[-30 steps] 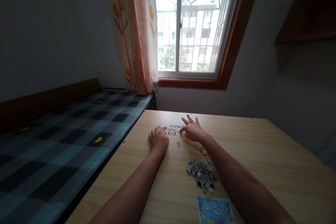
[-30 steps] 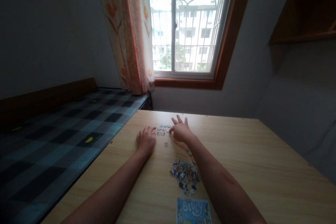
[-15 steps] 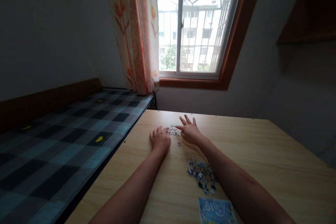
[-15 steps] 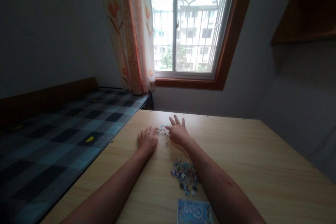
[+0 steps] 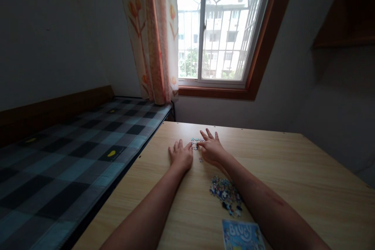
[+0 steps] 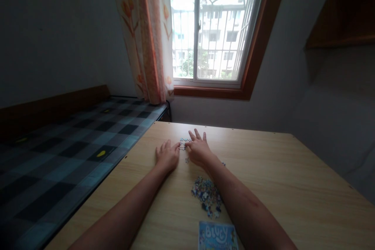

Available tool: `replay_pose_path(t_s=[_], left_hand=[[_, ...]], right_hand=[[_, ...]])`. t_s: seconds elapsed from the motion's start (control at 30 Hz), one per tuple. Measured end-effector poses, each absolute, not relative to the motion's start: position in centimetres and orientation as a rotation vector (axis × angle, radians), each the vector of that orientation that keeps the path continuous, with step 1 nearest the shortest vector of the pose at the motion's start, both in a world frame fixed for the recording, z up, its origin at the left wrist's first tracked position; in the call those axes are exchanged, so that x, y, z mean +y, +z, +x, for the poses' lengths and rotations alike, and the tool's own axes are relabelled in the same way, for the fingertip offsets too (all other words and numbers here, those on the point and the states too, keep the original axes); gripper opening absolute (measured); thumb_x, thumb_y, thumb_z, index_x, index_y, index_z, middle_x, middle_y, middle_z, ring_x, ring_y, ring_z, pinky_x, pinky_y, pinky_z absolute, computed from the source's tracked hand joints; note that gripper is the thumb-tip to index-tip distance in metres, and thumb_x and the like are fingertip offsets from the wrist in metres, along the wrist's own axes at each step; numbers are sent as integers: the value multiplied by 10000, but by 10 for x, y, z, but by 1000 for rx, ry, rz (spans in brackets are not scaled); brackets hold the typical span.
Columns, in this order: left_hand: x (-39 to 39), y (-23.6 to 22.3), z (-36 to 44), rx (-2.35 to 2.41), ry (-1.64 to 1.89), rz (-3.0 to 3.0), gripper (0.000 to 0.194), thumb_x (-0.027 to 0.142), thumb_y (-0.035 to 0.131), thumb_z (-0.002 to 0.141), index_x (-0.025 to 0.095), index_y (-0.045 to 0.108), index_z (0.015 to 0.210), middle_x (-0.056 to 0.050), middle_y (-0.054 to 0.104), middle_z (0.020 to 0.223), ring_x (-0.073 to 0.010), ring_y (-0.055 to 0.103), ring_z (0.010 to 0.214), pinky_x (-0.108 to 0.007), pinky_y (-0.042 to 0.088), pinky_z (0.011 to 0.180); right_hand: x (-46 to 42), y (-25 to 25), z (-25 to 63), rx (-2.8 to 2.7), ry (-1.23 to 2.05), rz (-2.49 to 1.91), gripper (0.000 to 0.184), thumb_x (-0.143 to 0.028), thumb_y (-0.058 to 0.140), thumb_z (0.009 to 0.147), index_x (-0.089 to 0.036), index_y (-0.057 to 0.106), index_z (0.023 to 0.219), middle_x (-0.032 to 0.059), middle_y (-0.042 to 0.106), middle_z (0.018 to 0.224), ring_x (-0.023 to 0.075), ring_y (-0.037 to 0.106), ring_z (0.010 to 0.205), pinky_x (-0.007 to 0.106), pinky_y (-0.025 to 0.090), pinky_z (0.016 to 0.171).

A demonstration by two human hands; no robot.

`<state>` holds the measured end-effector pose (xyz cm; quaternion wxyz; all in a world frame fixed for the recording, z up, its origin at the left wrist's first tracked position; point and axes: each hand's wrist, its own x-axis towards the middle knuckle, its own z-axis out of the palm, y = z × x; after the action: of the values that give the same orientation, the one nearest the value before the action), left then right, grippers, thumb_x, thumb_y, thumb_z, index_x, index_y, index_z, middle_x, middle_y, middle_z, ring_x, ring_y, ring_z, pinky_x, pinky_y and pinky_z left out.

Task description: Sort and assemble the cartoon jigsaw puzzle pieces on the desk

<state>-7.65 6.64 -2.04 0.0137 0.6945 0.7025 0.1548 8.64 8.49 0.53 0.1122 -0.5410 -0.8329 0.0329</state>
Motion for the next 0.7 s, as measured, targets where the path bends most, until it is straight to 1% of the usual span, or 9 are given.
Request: replay_pose_path(t_s=[0.1, 0.17, 0.23, 0.27, 0.33, 0.4, 0.47, 0.57, 0.7], left_hand=[[67, -20, -76, 2178, 500, 2154, 450, 425, 335, 968, 390, 573, 1348, -87, 426, 1523, -315, 327, 1419, -603, 186, 1140], [67, -20, -76, 2182, 532, 2138, 453, 427, 330, 974, 383, 566, 1358, -96, 433, 1517, -308, 346, 1408, -590, 197, 1141], [68, -19, -77, 2209, 586, 2102, 448, 409, 338, 976, 365, 575, 1353, -99, 455, 1499, -294, 384, 1382, -560, 220, 1143], [69, -19, -77, 2226, 618, 2076, 444, 394, 345, 975, 352, 584, 1346, -99, 472, 1486, -285, 406, 1365, -536, 238, 1142], [71, -17, -79, 2256, 688, 2017, 441, 362, 351, 973, 322, 598, 1336, -96, 504, 1457, -265, 441, 1333, -482, 277, 1135], [73, -16, -80, 2264, 747, 1979, 444, 344, 344, 975, 292, 605, 1331, -94, 524, 1438, -249, 459, 1314, -436, 303, 1126], [74, -16, -80, 2261, 776, 1971, 446, 338, 338, 978, 264, 612, 1322, -97, 533, 1429, -243, 465, 1310, -414, 317, 1118], [74, -16, -81, 2262, 795, 1977, 440, 334, 341, 978, 240, 626, 1300, -105, 537, 1425, -250, 468, 1310, -411, 324, 1110], [74, -19, -81, 2271, 806, 1990, 426, 334, 355, 975, 242, 642, 1275, -102, 549, 1412, -260, 477, 1301, -421, 322, 1109]], right_hand=[[85, 12, 91, -2385, 39, -1593, 452, -241, 463, 893, -310, 620, 1312, 44, 187, 1632, 312, 51, 1508, 631, 24, 1150], [85, 19, 95, -2345, -19, -1577, 437, -228, 488, 869, -294, 659, 1266, 53, 267, 1608, 314, 138, 1493, 603, 88, 1157], [84, 27, 100, -2389, -8, -1507, 384, -218, 509, 851, -271, 722, 1165, 74, 493, 1478, 292, 376, 1391, 507, 244, 1136], [82, 32, 103, -2460, 54, -1455, 365, -206, 513, 843, -263, 743, 1120, 74, 612, 1353, 261, 510, 1273, 435, 339, 1084], [79, 39, 105, -2630, 241, -1378, 328, -209, 543, 825, -246, 765, 1063, 56, 744, 1081, 204, 660, 979, 314, 466, 897], [74, 45, 105, -2745, 384, -1372, 304, -267, 617, 794, -236, 768, 1057, 42, 768, 938, 183, 676, 791, 266, 482, 730], [69, 48, 102, -2779, 411, -1408, 333, -339, 687, 754, -245, 766, 1063, 35, 771, 915, 181, 672, 735, 251, 461, 651], [63, 49, 95, -2800, 324, -1431, 294, -345, 710, 726, -269, 783, 1000, 26, 773, 904, 185, 675, 746, 241, 440, 628], [61, 46, 89, -2808, 171, -1451, 242, -309, 694, 726, -274, 795, 944, 33, 775, 880, 198, 681, 782, 249, 440, 658]])
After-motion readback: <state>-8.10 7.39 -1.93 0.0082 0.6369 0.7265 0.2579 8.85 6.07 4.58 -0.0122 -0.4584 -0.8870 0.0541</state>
